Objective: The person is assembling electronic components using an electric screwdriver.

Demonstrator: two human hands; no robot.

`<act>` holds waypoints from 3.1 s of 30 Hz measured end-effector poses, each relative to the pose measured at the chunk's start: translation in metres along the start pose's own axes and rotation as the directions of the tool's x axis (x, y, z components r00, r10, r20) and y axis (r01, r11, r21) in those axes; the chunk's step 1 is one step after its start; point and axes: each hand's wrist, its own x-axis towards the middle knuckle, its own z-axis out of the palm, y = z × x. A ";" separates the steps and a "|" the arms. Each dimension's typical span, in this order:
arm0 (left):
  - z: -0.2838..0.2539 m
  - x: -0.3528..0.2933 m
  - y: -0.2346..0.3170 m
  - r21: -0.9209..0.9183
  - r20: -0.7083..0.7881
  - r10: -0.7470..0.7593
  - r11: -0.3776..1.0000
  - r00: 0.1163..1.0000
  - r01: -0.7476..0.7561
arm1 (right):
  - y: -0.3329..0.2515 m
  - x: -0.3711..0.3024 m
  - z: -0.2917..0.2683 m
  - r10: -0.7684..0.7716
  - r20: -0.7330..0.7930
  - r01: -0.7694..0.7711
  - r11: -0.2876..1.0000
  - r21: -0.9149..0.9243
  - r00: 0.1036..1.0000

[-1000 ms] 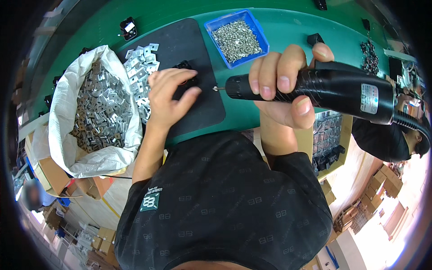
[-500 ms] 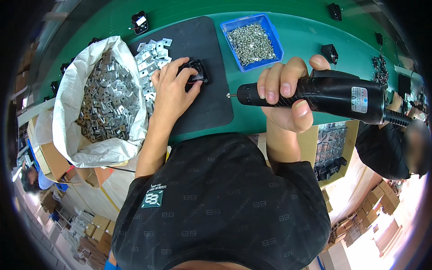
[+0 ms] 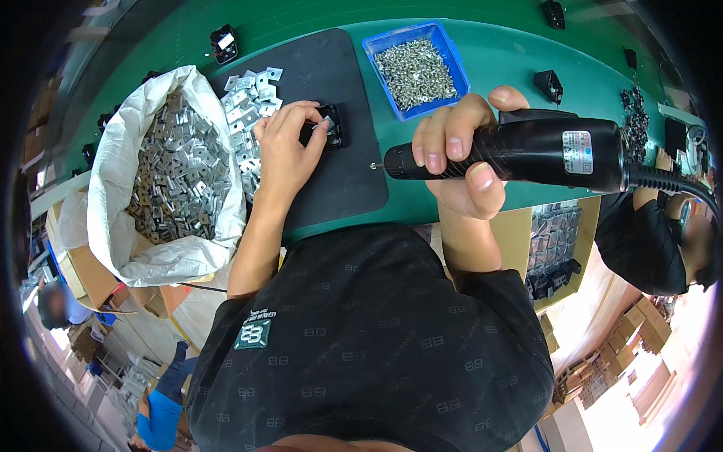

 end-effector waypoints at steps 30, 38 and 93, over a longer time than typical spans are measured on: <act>-0.018 -0.006 -0.005 -0.223 0.225 0.015 0.974 0.974 0.037 | 0.018 0.000 0.013 0.088 -0.063 -0.086 0.996 0.025 0.994; -0.016 -0.005 -0.006 -0.196 0.231 0.047 0.981 0.972 -0.001 | 0.016 -0.002 0.014 0.082 -0.061 -0.081 0.997 0.014 0.995; -0.013 -0.038 0.013 -0.755 0.589 -0.274 0.148 0.760 0.639 | 0.006 -0.011 0.018 0.038 -0.088 -0.039 0.999 -0.013 0.995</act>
